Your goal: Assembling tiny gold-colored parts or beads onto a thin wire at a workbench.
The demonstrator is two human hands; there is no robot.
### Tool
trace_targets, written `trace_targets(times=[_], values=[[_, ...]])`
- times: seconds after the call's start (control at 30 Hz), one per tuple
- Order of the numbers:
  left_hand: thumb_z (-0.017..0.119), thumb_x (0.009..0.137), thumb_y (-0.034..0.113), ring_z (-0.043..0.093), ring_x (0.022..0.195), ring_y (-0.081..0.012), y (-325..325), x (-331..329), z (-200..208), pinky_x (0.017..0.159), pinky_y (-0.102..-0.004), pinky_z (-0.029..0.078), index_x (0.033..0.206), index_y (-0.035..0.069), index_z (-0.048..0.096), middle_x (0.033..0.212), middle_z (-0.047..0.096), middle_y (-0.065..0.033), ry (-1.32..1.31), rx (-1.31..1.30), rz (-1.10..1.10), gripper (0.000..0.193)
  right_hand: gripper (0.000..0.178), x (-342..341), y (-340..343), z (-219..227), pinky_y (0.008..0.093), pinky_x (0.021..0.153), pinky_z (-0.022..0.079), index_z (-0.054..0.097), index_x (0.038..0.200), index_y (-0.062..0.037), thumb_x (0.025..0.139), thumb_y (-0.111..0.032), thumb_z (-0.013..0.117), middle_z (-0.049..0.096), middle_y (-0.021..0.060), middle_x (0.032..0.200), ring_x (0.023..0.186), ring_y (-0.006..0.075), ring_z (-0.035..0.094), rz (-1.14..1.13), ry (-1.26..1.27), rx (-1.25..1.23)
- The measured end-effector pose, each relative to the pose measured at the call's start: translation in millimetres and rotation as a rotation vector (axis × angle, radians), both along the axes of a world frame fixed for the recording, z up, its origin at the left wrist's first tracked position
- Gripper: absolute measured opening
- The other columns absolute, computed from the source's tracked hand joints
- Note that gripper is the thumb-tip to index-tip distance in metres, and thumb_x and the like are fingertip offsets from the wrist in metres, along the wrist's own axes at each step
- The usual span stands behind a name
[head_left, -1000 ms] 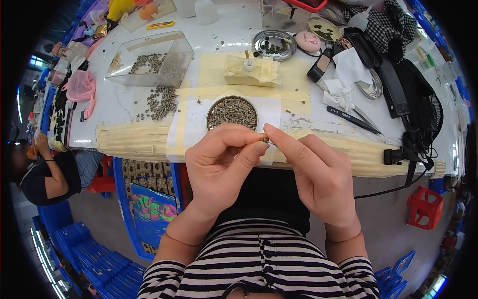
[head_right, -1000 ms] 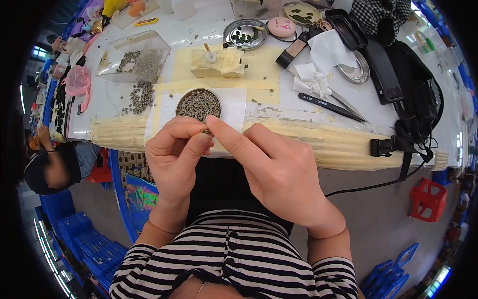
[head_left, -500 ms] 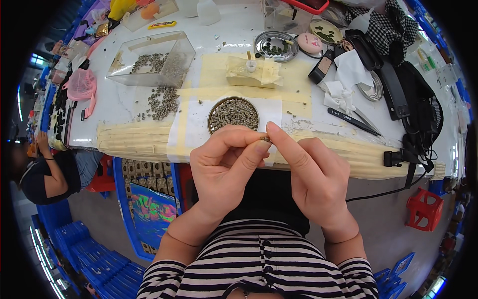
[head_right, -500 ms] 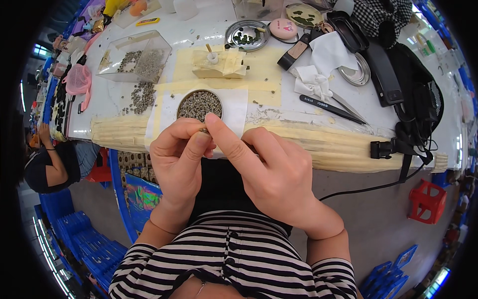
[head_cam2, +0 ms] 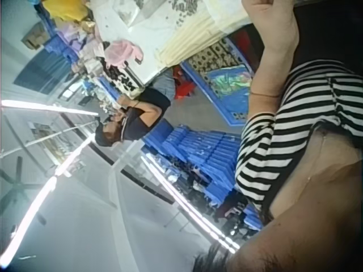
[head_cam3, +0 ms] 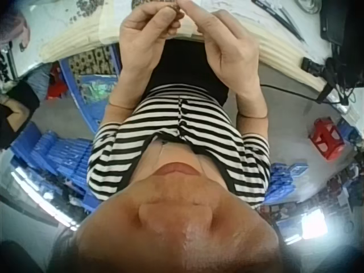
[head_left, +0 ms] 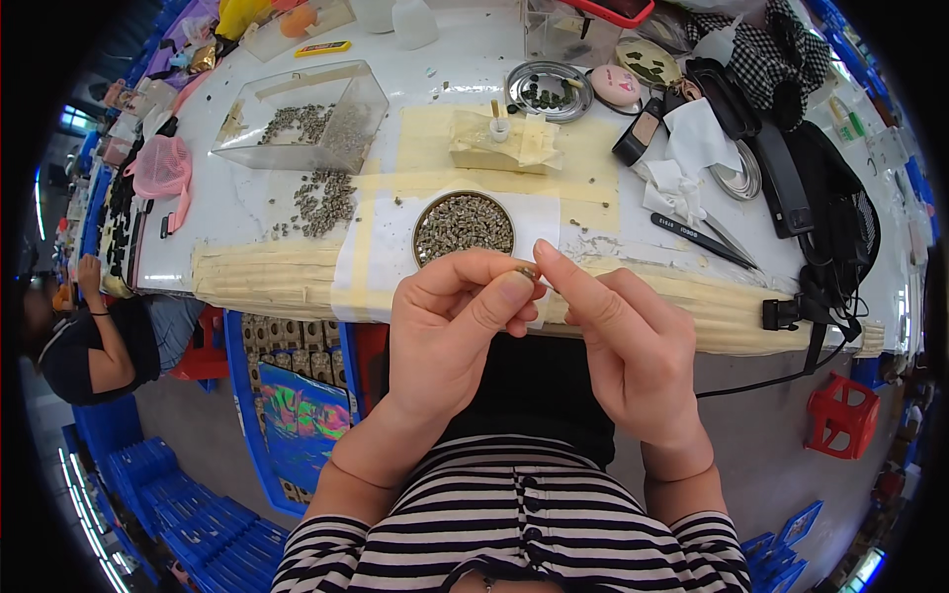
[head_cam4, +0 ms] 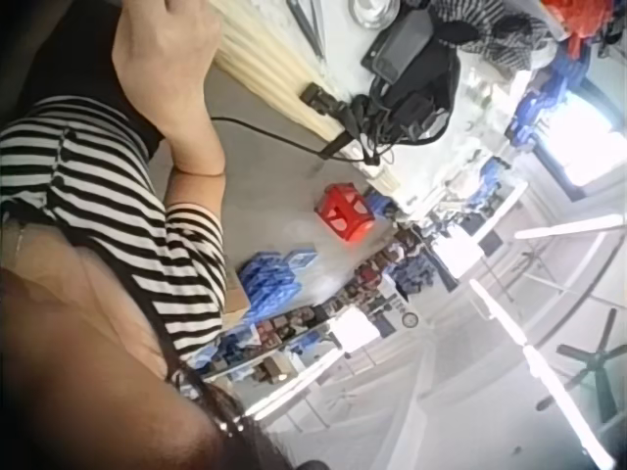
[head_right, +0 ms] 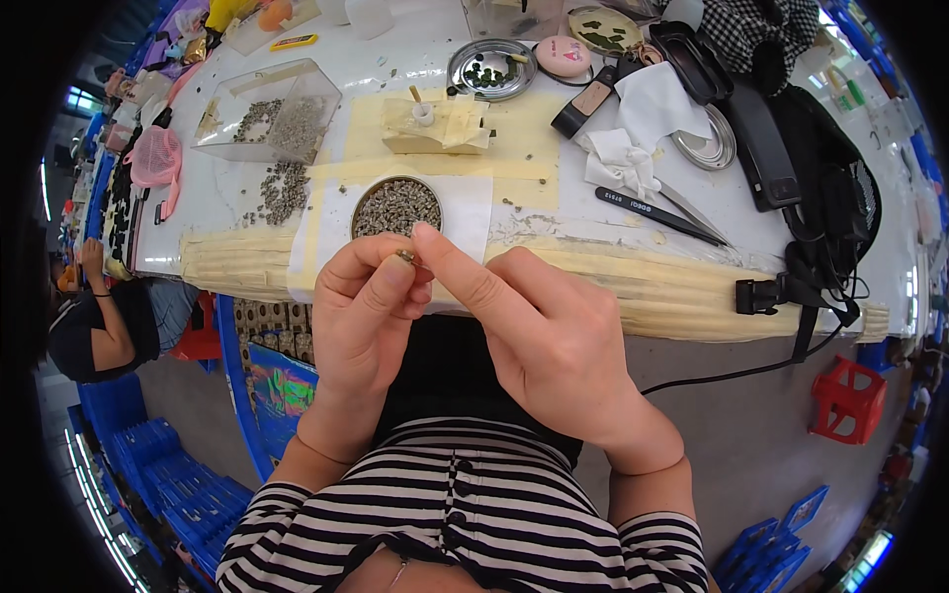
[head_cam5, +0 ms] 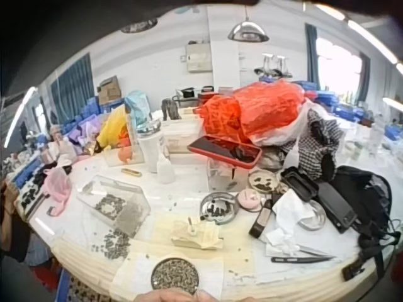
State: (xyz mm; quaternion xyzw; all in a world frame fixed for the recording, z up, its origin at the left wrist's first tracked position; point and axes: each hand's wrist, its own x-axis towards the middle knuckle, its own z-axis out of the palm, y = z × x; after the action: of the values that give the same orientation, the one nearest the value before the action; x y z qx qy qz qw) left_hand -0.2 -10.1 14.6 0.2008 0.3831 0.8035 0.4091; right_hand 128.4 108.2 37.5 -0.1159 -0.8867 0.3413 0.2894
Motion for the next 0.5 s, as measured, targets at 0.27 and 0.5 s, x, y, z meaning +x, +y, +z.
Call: trace_targets(times=[0.27, 0.5], values=[[0.064, 0.095, 0.006, 0.063, 0.079, -0.0098, 0.1, -1.3, -1.3, 0.069, -0.0216, 0.052, 0.106, -0.002, 0.066, 0.095, 0.07, -0.009, 0.074, -0.078, 0.023, 0.014, 0.055, 12.4, 15.3, -9.1, 0.0321, 0.055, 0.044, 0.066, 0.129, -0.013, 0.077, 0.007, 0.065, 0.052, 0.0055, 0.079, 0.06, 0.0193, 0.05, -0.236, -0.048, 0.115], [0.064, 0.095, 0.005, 0.062, 0.076, -0.0107, 1.9, 0.6, 2.4, 0.066, -0.0222, 0.051, 0.101, -0.002, 0.066, 0.092, 0.067, -0.0084, 0.253, -0.156, 0.013, 0.009, 0.057, 34.5, 36.4, -25.5, 0.0331, 0.065, 0.044, 0.067, 0.127, -0.015, 0.075, 0.006, 0.065, 0.046, 0.0059, 0.087, 0.074, 0.0211, 0.05, -0.321, -0.265, 0.388]])
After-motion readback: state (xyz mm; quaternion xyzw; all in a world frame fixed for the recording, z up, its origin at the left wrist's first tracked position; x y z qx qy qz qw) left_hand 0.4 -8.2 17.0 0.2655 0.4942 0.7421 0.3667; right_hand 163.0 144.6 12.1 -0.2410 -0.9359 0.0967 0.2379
